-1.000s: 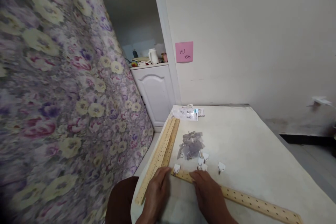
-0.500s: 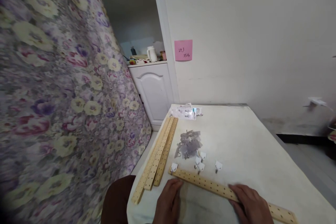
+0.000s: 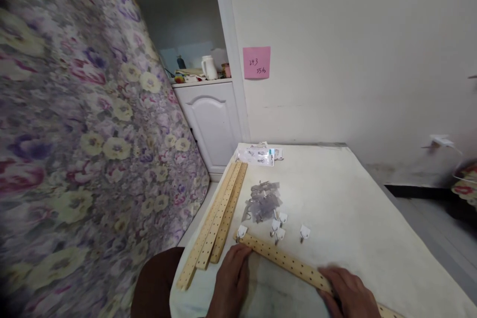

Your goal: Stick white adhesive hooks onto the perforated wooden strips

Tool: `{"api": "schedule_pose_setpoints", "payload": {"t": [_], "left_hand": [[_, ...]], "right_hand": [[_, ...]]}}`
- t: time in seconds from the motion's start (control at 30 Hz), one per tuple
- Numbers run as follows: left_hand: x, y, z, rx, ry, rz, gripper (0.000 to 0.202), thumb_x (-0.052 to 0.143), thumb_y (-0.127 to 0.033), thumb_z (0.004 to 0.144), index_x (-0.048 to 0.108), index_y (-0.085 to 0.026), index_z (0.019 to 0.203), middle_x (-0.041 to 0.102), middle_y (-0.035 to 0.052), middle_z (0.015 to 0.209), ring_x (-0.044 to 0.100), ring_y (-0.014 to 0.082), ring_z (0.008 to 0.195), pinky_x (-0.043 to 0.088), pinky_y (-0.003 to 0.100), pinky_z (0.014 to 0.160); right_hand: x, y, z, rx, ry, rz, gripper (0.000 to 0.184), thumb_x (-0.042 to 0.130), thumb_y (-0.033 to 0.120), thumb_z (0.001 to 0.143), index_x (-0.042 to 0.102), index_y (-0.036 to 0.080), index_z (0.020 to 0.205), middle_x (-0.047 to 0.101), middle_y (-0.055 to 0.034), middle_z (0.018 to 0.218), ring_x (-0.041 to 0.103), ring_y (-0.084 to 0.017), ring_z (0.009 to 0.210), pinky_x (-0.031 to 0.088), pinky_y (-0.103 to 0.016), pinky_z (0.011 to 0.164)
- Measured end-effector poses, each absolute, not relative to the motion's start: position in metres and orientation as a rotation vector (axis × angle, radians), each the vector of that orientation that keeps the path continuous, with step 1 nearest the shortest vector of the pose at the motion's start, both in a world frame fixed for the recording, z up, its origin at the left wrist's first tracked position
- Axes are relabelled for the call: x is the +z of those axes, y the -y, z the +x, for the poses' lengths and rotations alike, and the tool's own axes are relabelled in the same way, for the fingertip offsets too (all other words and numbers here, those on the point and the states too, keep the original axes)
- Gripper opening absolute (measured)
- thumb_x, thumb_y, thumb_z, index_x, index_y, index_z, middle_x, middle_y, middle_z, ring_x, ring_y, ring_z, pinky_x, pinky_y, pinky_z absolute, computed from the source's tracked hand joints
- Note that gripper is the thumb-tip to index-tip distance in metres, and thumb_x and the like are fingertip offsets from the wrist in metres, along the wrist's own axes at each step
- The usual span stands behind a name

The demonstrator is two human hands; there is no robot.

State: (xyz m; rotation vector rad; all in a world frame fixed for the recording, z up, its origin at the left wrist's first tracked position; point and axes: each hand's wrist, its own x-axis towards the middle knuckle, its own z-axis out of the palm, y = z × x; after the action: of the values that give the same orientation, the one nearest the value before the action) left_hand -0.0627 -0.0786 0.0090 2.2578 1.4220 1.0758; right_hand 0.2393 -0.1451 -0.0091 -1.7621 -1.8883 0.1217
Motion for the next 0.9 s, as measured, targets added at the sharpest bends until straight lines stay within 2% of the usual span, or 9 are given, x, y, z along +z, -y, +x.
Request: {"api": "schedule_pose_setpoints", "payload": {"t": [0.27, 0.37, 0.43, 0.6, 0.73, 0.9], "left_hand": [[0.0, 0.074, -0.066, 1.062, -1.378, 2.217, 0.03, 0.044, -0.015, 0.09, 0.06, -0.022, 0.114, 0.06, 0.0113, 0.118, 0.057, 0.0215, 0.112, 0.05, 0.038, 0.095], [0.0, 0.073, -0.067, 1.043, -1.361, 2.191, 0.029, 0.044, -0.017, 0.09, 0.06, -0.023, 0.113, 0.06, 0.0105, 0.119, 0.056, 0.0216, 0.112, 0.05, 0.039, 0.096], [0.002, 0.072, -0.067, 1.045, -1.358, 2.185, 0.028, 0.044, -0.018, 0.09, 0.06, -0.023, 0.112, 0.06, 0.0102, 0.118, 0.057, 0.0218, 0.112, 0.05, 0.038, 0.095], [0.003, 0.074, -0.066, 1.066, -1.348, 2.214, 0.025, 0.045, -0.018, 0.09, 0.061, -0.022, 0.108, 0.062, 0.0103, 0.114, 0.058, 0.0219, 0.109, 0.051, 0.037, 0.092], [0.004, 0.074, -0.066, 1.049, -1.353, 2.22, 0.023, 0.044, -0.018, 0.091, 0.062, -0.022, 0.106, 0.062, 0.0101, 0.113, 0.058, 0.0216, 0.107, 0.051, 0.036, 0.091], [0.001, 0.072, -0.066, 1.048, -1.348, 2.274, 0.023, 0.044, -0.018, 0.091, 0.062, -0.022, 0.105, 0.062, 0.0108, 0.111, 0.058, 0.0224, 0.107, 0.051, 0.038, 0.091]], "right_hand": [[0.007, 0.145, 0.234, 0.36, 1.829, -1.745, 0.028, 0.062, 0.044, 0.078, 0.068, 0.028, 0.101, 0.071, -0.0074, 0.1, 0.067, -0.026, 0.089, 0.056, -0.037, 0.077], [0.019, 0.127, 0.235, 0.579, 1.69, -1.752, 0.027, 0.05, 0.043, 0.086, 0.064, 0.026, 0.101, 0.07, -0.0052, 0.096, 0.066, -0.021, 0.087, 0.054, -0.031, 0.077], [0.025, 0.105, 0.237, 0.624, 1.588, -1.775, 0.028, 0.044, 0.041, 0.088, 0.064, 0.024, 0.098, 0.069, -0.0047, 0.094, 0.065, -0.021, 0.087, 0.051, -0.031, 0.079], [0.024, 0.044, 0.237, 0.589, 1.475, -1.813, 0.026, 0.054, 0.038, 0.076, 0.065, 0.019, 0.091, 0.064, -0.0032, 0.082, 0.06, -0.02, 0.075, 0.047, -0.032, 0.072], [0.02, 0.026, 0.232, 0.631, 1.445, -1.806, 0.011, 0.062, 0.031, 0.065, 0.062, 0.021, 0.07, 0.057, 0.0016, 0.071, 0.055, -0.017, 0.067, 0.041, -0.028, 0.064], [0.018, 0.034, 0.228, 0.739, 1.337, -1.727, 0.013, 0.062, 0.031, 0.064, 0.054, 0.021, 0.064, 0.051, 0.0059, 0.057, 0.048, -0.013, 0.057, 0.035, -0.024, 0.056]]}}
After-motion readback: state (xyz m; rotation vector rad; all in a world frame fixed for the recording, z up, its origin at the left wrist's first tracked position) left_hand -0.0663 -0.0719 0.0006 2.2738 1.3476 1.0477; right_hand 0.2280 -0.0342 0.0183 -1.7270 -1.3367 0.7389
